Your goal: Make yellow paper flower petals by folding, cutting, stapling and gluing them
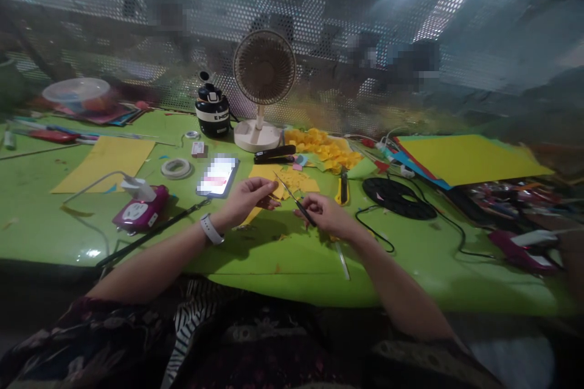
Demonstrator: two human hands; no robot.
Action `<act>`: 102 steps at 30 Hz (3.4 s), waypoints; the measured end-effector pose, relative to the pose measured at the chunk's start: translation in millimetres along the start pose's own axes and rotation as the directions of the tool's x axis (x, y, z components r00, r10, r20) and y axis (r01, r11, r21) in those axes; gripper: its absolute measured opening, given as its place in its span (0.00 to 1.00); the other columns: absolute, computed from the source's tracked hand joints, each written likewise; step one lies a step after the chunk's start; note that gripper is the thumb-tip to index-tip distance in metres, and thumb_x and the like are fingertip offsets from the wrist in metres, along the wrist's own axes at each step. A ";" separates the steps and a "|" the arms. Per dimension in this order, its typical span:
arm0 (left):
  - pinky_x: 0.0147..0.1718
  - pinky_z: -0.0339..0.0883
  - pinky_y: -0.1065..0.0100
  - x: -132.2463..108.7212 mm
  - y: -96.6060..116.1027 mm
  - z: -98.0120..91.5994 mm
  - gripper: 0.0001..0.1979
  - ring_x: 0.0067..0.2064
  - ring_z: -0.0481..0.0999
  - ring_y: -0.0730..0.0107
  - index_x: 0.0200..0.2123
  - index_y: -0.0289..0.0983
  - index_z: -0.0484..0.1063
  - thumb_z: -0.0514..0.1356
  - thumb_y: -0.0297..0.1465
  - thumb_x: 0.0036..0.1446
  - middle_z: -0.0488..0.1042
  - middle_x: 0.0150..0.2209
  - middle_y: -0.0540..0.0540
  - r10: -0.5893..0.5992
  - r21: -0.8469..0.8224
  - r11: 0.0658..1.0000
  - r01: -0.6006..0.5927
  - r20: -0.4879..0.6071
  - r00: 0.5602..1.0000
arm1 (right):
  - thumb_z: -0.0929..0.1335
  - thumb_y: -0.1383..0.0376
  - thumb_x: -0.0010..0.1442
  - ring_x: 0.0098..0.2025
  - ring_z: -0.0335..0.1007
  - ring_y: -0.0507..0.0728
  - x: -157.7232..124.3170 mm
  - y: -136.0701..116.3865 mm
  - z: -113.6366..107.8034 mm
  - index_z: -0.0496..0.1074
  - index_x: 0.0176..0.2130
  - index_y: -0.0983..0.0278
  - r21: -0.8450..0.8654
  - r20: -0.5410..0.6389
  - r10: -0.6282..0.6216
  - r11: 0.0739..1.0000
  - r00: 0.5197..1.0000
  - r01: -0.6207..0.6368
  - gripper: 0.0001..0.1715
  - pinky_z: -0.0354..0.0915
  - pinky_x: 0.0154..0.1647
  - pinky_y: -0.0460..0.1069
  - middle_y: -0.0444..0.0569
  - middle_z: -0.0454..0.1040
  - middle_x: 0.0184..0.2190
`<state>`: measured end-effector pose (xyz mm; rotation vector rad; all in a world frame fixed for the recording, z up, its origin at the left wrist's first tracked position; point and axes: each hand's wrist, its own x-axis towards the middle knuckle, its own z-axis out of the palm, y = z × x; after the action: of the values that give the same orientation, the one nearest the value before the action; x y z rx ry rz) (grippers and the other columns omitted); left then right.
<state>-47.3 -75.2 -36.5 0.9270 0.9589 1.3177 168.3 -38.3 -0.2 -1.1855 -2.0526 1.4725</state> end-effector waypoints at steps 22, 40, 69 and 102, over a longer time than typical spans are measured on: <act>0.28 0.74 0.74 2.2 0.8 -5.2 0.20 0.28 0.80 0.74 0.34 0.32 0.74 0.73 0.42 0.48 0.78 0.27 0.49 0.006 -0.010 1.000 -0.006 0.016 1.000 | 0.75 0.41 0.46 0.24 0.66 0.51 -0.3 4.3 -0.2 0.64 0.28 0.62 -0.016 0.019 -0.019 1.000 1.000 0.019 0.30 0.62 0.26 0.46 0.40 0.69 0.21; 0.27 0.74 0.74 2.0 4.0 -1.5 0.19 0.29 0.81 0.71 0.33 0.33 0.73 0.74 0.40 0.47 0.78 0.27 0.49 -0.017 -0.058 0.998 0.017 0.005 1.000 | 0.75 0.41 0.46 0.16 0.59 0.47 3.8 9.2 -11.7 0.65 0.30 0.62 0.036 -0.116 -0.059 0.997 0.991 0.063 0.31 0.56 0.17 0.45 0.41 0.72 0.20; 0.62 0.66 0.56 5.1 4.1 0.5 0.29 0.59 0.74 0.59 0.58 0.31 0.62 0.55 0.14 0.52 0.72 0.57 0.33 -0.122 -0.257 0.959 0.122 0.015 0.992 | 0.70 0.55 0.60 0.35 0.76 0.60 106.5 61.4 -105.6 0.81 0.30 0.67 -0.740 -0.442 0.051 0.543 0.896 -0.396 0.18 0.63 0.33 0.49 0.56 0.80 0.31; 0.25 0.72 0.72 -2.4 -4.1 3.4 0.10 0.28 0.81 0.69 0.41 0.34 0.71 0.64 0.34 0.62 0.82 0.30 0.41 -0.354 0.311 0.897 0.315 0.077 0.932 | 0.69 0.63 0.60 0.49 0.73 0.64 48.6 18.9 -69.2 0.76 0.47 0.66 -0.821 -0.068 -0.162 0.570 0.984 0.037 0.16 0.65 0.46 0.52 0.57 0.77 0.49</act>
<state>-42.8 -77.8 -39.1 1.0066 1.1721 0.8232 195.2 44.0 1.6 -1.3610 -2.7287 0.2683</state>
